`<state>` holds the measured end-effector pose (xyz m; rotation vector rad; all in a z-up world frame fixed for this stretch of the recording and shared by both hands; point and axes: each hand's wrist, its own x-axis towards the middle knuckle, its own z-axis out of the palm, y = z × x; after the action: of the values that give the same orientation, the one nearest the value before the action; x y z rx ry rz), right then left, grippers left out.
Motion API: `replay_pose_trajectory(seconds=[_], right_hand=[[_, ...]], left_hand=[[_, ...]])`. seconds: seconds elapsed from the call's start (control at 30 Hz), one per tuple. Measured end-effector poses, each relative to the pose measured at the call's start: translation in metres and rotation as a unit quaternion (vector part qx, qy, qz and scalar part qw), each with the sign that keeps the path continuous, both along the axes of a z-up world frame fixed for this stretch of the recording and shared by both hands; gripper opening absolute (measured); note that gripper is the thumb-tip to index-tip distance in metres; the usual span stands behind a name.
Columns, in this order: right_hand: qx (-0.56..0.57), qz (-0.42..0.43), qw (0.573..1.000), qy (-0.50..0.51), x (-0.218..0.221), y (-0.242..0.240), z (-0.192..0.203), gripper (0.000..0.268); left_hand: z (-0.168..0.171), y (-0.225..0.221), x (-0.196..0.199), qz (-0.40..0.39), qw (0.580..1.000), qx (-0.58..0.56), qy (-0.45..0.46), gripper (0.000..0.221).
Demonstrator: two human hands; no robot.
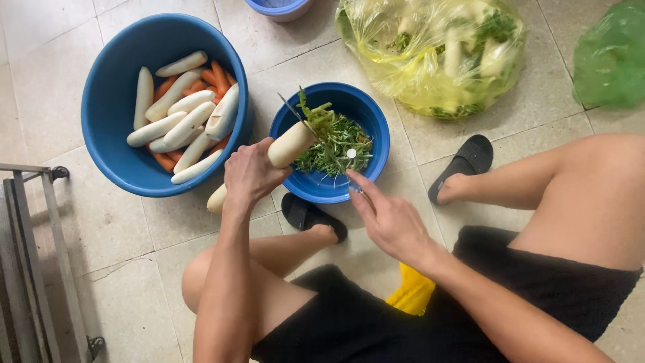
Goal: Trimming the ends of radishes with a knife and placing them in a bucket.
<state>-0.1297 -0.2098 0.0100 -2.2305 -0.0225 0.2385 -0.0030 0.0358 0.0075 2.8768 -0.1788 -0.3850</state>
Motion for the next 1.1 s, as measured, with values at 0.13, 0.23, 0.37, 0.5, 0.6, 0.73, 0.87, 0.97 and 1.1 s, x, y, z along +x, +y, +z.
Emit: replay_pose_trajectory(seconds=[0.13,0.23,0.37,0.5,0.6,0.73,0.87,0.97,1.1], right_hand=[[0.009,-0.001,1.0,0.008,0.008,0.002,0.001,0.048],[0.031,-0.003,0.999,0.017,0.028,0.009,0.0,0.047],[0.027,0.017,0.998,0.063,0.009,0.004,0.003,0.048],[0.035,0.021,0.997,0.061,0.021,0.012,-0.005,0.048],[0.033,0.01,0.996,0.086,0.062,0.03,-0.053,0.047],[0.048,0.048,0.997,0.021,0.067,0.032,-0.053,0.047],[0.072,-0.006,0.985,0.155,0.029,0.02,-0.046,0.05],[0.107,-0.053,0.985,0.127,0.012,0.021,-0.029,0.049],[0.082,-0.067,0.988,0.114,0.002,0.024,0.001,0.05]], left_hand=[[-0.001,-0.001,-0.001,0.003,1.0,0.001,-0.011,0.034],[-0.005,-0.002,-0.003,0.003,1.0,0.013,0.005,0.034],[-0.005,0.011,0.0,0.003,0.999,0.03,-0.036,0.032],[-0.02,0.02,0.002,-0.009,0.997,0.057,-0.055,0.03],[-0.023,0.014,-0.006,-0.019,0.997,0.061,-0.049,0.03],[-0.025,0.029,0.005,0.009,0.994,0.01,-0.106,0.032],[-0.03,0.043,0.011,0.248,0.892,-0.344,-0.156,0.05],[-0.034,0.042,0.016,0.39,0.705,-0.582,-0.106,0.067],[-0.06,0.039,0.021,0.427,0.501,-0.752,-0.031,0.087]])
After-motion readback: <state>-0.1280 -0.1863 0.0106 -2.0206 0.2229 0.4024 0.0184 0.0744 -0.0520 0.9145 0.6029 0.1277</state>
